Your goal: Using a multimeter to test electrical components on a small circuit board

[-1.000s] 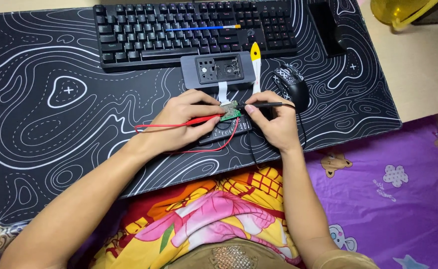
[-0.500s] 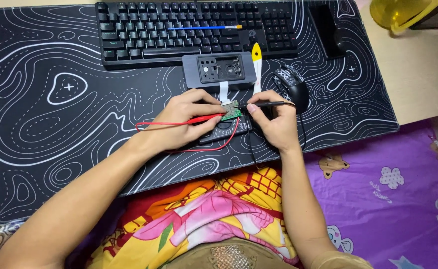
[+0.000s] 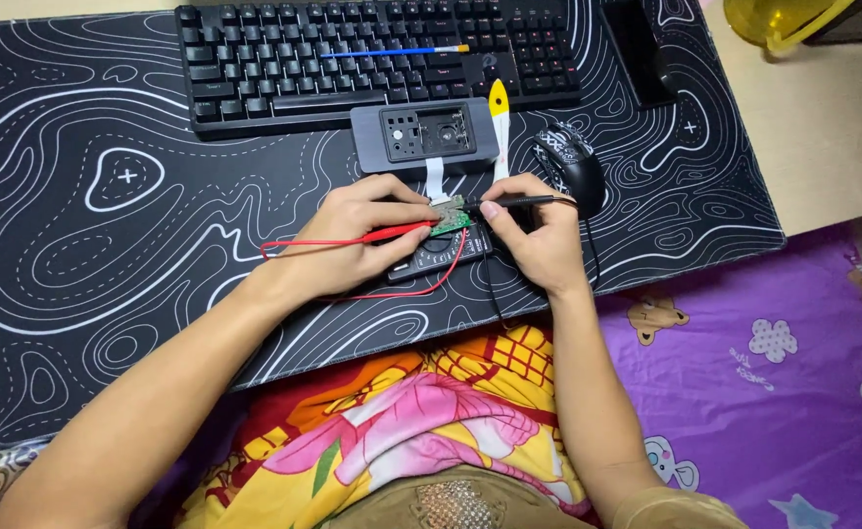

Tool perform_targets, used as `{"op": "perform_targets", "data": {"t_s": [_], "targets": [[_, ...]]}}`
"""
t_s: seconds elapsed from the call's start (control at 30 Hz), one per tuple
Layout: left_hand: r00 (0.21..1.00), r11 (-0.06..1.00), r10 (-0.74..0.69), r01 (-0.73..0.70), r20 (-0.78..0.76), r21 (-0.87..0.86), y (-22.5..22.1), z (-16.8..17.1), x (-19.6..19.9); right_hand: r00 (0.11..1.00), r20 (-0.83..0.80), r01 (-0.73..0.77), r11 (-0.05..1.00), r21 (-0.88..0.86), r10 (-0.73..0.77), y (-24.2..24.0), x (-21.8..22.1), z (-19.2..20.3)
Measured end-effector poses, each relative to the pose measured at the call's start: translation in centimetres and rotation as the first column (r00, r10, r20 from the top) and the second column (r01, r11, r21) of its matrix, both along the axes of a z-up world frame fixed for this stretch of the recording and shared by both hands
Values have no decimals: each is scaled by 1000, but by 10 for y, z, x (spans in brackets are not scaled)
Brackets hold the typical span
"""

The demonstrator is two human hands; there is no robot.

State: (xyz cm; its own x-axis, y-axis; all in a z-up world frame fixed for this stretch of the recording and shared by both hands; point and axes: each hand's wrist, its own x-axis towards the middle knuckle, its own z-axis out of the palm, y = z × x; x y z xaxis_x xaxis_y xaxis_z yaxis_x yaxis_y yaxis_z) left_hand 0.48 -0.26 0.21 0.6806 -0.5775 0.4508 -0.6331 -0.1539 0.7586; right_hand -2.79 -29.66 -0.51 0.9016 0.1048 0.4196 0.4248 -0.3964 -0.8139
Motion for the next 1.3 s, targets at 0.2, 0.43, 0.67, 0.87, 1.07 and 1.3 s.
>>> {"op": "perform_targets", "data": {"t_s": [0.2,0.43,0.67,0.87,1.07,1.3], "targets": [[1000,1000,-13,13,-9,-5,0,4,0,999,23,-23,1000,-18,23,0,0,1],[999,1000,-24,23,-40,-10,2,8,-1,999,28,-26,999,-25,26,0,0,1],[1000,1000,1,-1,-6,18,0,5,0,1000,14,-17,1000,-18,17,0,0,-1],[1000,1000,3,-3,-3,22,1,4,1,1000,11,-1,1000,-18,1,-1,-1,-1],[1000,1000,16,-16,-2,24,0,3,1,1000,14,-19,999,-27,19,0,0,0],[1000,1000,20,-20,10,23,-1,0,1,997,74,-24,997,-80,30,3,2,9]]}}
